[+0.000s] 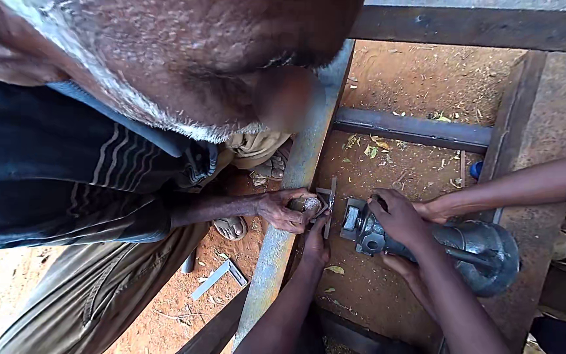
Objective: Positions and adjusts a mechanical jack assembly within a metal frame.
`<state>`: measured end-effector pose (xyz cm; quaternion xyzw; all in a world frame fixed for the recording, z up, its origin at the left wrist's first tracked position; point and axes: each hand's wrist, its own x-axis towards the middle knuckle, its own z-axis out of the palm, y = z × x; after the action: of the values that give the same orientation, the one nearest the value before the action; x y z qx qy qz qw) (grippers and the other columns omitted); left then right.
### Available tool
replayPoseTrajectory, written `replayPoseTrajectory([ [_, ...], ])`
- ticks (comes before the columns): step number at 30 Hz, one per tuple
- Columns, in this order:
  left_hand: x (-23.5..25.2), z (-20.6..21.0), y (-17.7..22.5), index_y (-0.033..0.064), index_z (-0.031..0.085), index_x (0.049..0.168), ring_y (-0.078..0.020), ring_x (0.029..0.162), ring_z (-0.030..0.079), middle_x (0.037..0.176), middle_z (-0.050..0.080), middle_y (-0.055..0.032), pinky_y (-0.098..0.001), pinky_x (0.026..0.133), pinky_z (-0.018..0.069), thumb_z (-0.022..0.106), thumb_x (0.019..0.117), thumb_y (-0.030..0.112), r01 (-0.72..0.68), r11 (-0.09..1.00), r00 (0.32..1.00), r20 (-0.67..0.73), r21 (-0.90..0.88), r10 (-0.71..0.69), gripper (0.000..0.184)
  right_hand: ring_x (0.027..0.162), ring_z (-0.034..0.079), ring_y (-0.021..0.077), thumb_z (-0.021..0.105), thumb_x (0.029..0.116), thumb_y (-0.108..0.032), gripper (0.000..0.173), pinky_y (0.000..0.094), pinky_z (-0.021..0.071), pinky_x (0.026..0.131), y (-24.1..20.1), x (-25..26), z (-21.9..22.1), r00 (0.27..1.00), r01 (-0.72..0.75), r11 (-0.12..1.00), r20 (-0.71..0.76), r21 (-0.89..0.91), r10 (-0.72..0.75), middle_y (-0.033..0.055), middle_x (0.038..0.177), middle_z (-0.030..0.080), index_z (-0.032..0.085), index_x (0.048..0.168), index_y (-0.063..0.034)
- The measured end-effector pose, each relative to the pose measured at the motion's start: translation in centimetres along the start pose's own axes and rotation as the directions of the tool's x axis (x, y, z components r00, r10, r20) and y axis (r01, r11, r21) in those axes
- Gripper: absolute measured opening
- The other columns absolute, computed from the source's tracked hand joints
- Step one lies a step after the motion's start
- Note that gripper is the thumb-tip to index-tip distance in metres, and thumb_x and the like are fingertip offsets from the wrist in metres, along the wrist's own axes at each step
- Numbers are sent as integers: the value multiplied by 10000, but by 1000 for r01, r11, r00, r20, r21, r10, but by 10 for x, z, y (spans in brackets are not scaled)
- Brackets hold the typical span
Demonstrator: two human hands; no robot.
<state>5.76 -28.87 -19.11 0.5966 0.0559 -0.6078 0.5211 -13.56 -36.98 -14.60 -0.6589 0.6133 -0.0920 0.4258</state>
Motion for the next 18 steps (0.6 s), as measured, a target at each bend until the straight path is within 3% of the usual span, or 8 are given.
replayPoseTrajectory([
  [4, 4, -2, -2, 82, 572, 1359, -234, 1209, 606, 1336, 622, -94, -409, 1040, 511, 790, 891, 172, 16, 997, 1000, -25, -77, -17, 524, 1277, 561, 443, 518, 1056, -288, 429, 649, 461, 1035, -16, -11, 1, 998, -56, 998, -15, -29, 56, 248, 1350, 597, 613, 1344, 15],
  [9, 5, -4, -2, 73, 574, 1342, -225, 1198, 601, 1318, 618, -97, -400, 1040, 504, 773, 900, 139, 17, 997, 999, -32, -81, -19, 490, 1133, 618, 399, 562, 999, -286, 404, 575, 526, 948, -12, 3, 19, 986, -76, 983, -158, -165, 50, 225, 1189, 619, 666, 1217, 39],
  [14, 0, -4, 3, 79, 604, 1267, -202, 1134, 620, 1241, 642, -77, -389, 1003, 520, 762, 882, 71, 12, 995, 999, -41, -103, -16, 416, 1130, 611, 409, 593, 981, -257, 375, 581, 521, 933, -11, -1, 25, 979, -68, 985, -199, -157, 36, 227, 1173, 623, 679, 1224, 16],
  [18, 1, -6, 1, 72, 588, 1296, -199, 1130, 619, 1245, 636, -77, -384, 997, 529, 730, 906, 65, -8, 997, 1000, -9, -82, 7, 415, 1158, 610, 427, 599, 969, -259, 374, 591, 515, 950, -12, -4, 25, 971, -46, 988, -241, -147, 9, 232, 1176, 653, 677, 1225, 2],
])
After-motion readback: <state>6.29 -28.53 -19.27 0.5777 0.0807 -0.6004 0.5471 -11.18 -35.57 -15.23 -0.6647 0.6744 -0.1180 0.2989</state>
